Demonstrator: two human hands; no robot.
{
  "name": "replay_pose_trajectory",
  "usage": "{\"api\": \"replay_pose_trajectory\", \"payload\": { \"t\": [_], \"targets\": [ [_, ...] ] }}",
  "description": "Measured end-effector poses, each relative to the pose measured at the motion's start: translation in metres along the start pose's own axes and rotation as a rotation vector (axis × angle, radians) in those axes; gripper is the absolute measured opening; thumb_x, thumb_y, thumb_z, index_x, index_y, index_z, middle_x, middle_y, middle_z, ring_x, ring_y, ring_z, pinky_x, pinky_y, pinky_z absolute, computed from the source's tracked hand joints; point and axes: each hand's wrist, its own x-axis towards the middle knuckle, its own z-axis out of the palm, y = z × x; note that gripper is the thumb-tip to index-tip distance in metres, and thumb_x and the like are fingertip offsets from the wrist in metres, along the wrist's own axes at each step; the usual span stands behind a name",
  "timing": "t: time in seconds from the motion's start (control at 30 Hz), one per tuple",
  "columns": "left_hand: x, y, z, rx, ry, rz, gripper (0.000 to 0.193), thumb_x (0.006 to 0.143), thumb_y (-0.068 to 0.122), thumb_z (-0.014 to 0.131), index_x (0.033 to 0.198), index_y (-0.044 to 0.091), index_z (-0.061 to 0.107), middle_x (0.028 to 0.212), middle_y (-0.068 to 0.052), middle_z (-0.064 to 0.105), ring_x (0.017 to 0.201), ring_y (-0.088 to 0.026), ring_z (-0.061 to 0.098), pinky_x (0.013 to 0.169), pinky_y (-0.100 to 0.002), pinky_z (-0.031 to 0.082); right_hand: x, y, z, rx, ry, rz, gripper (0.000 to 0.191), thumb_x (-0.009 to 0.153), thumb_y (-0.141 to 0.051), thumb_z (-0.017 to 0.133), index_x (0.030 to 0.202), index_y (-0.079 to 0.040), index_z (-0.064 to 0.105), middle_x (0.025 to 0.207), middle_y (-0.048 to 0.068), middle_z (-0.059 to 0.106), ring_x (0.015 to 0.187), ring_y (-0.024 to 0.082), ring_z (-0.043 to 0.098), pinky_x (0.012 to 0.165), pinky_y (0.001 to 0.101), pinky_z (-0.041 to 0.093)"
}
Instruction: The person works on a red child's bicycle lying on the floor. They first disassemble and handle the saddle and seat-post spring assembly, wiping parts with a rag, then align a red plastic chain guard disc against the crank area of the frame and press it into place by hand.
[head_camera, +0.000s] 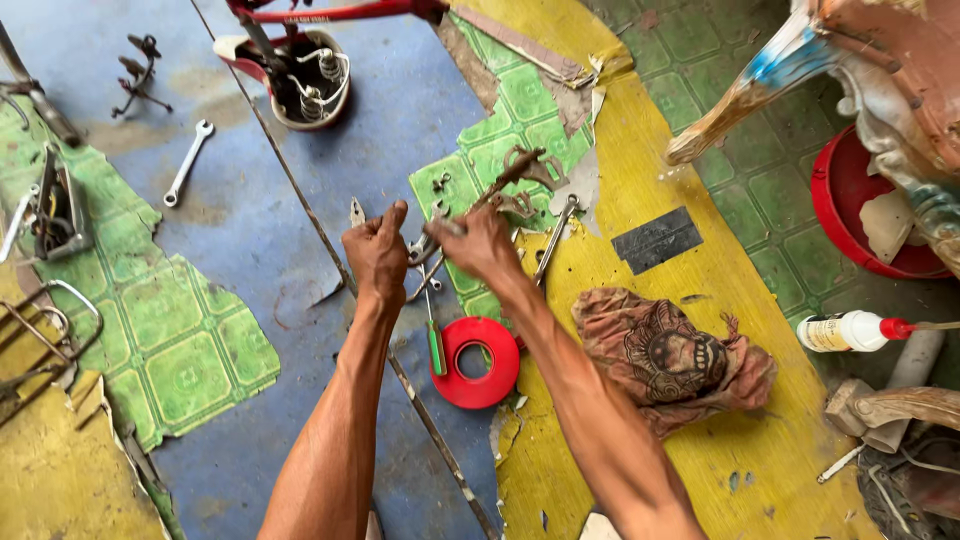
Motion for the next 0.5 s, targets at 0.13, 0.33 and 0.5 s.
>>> {"api": "replay_pose_trajectory", "payload": {
  "t": [0.13,0.33,0.5],
  "targets": [
    [0.009,0.001,0.002,-0.016,-0.019,0.067,0.057,0.094,0.031,0.076,0.053,0.011,0.042,0.054,0.009,0.034,0.052,-0.006,0.026,0.047,-0.034,0.016,-0.01,0.004,0.007,0.165,0.105,-0.161,0.048,0.086,-0.05,0.074,0.071,-0.004,0.076,0.05,0.011,0.061,0.051,0.02,0.059,0.056,0.0423,0.049],
    [0.005,-0.005,-0.001,-0.031,-0.017,-0.011,0.054,0.091,0.03,0.078,0.051,0.011,0.046,0.051,0.008,0.038,0.047,-0.007,0.028,0.045,-0.034,0.019,-0.023,0.008,0.025,0.165,0.283,-0.151,0.06,0.097,-0.056,0.061,0.057,-0.011,0.059,0.043,0.003,0.045,0.04,0.017,0.041,0.046,0.0413,0.036],
    [0.005,-0.001,0.002,-0.006,0.014,0.022,0.057,0.093,0.029,0.078,0.052,0.01,0.042,0.053,0.007,0.034,0.05,-0.007,0.024,0.047,-0.033,0.016,-0.036,0.006,0.037,0.483,0.329,-0.037,0.066,0.099,-0.059,0.056,0.049,-0.019,0.04,0.043,-0.003,0.037,0.04,0.011,0.029,0.043,0.0367,0.024]
  ]
}}
